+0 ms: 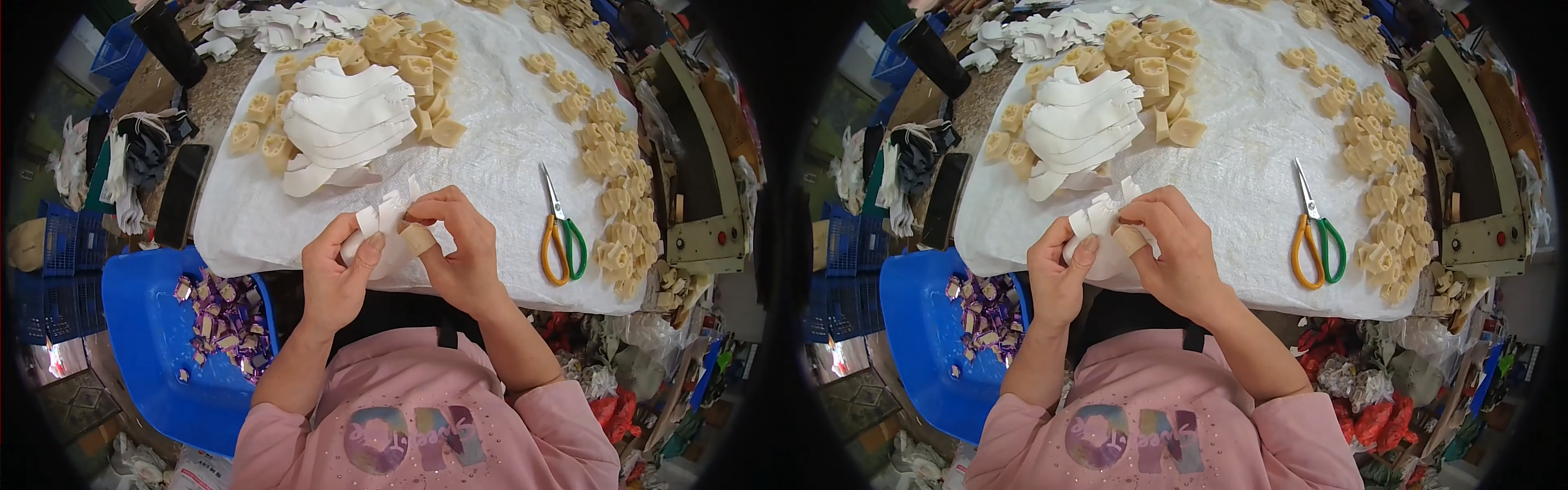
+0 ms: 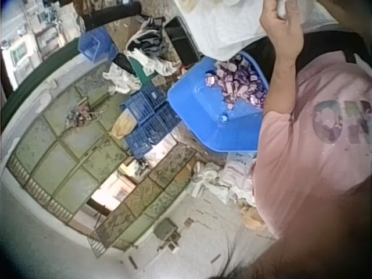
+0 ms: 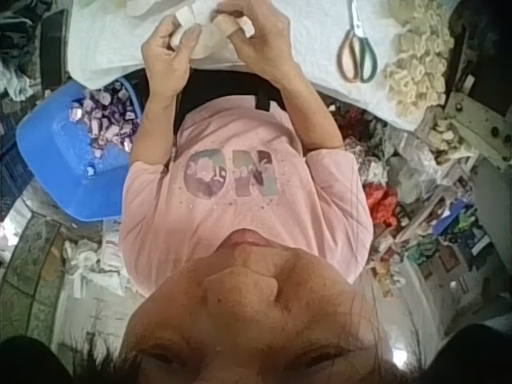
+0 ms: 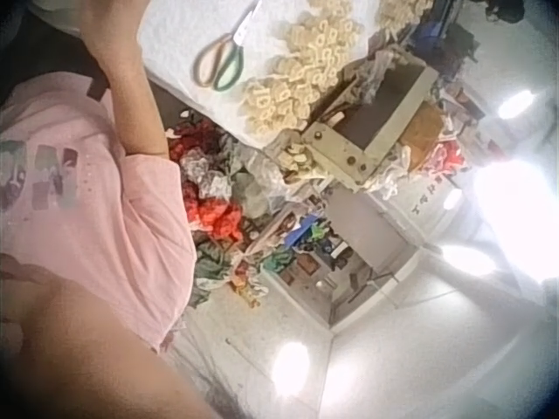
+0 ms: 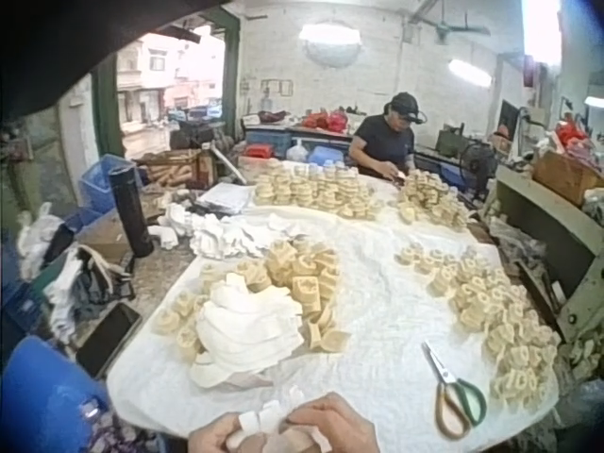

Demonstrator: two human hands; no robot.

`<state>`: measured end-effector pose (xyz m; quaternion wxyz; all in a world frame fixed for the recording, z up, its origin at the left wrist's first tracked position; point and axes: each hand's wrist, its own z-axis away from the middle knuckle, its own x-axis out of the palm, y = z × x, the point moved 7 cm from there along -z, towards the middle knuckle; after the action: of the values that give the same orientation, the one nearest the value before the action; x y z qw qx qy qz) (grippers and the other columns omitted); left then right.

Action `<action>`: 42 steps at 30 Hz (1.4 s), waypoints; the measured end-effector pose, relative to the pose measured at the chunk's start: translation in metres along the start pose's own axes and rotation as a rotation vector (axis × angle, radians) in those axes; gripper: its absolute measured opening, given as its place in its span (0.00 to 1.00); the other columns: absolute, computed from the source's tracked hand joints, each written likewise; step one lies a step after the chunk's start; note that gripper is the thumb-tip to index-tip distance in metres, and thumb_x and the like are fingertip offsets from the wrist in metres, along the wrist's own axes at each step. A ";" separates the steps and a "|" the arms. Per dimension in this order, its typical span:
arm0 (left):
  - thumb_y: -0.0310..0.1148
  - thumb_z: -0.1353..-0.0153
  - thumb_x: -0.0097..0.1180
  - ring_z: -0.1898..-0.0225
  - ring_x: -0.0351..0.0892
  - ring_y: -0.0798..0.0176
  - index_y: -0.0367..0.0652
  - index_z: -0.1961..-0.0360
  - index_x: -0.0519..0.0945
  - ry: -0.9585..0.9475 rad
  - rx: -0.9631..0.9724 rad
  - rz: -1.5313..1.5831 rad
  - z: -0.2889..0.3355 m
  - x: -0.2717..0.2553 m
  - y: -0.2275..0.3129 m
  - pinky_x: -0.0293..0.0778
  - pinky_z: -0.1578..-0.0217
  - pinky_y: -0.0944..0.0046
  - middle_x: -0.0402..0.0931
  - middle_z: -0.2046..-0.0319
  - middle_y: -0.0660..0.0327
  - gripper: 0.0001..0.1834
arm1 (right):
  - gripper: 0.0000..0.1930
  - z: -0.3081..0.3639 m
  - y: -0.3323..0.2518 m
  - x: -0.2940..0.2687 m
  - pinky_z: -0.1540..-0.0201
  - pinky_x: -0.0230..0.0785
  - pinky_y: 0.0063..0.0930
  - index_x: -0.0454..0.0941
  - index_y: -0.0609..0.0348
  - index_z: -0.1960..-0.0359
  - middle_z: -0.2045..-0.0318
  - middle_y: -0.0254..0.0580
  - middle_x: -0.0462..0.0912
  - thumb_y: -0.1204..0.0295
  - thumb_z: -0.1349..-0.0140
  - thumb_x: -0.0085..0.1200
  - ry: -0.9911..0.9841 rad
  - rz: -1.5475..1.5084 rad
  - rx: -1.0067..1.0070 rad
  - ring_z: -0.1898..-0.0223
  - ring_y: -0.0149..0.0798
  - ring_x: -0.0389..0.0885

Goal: The worker is attaching small foam pieces to shoe components and trimming them with scissors.

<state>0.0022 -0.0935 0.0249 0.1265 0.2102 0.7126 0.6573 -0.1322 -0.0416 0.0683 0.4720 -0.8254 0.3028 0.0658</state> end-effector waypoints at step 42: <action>0.28 0.37 0.51 0.74 0.67 0.74 0.35 0.66 0.75 0.165 0.286 -0.345 0.006 0.024 0.012 0.64 0.73 0.73 0.72 0.74 0.64 0.06 | 0.09 0.011 0.006 -0.008 0.68 0.66 0.34 0.71 0.64 0.65 0.70 0.49 0.72 0.84 0.49 0.48 0.052 -0.041 0.195 0.70 0.47 0.73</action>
<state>-0.0147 -0.0769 0.0380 0.1471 0.0470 0.8317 0.5332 -0.1401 -0.0316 0.0609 0.5433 -0.7830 0.3029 0.0047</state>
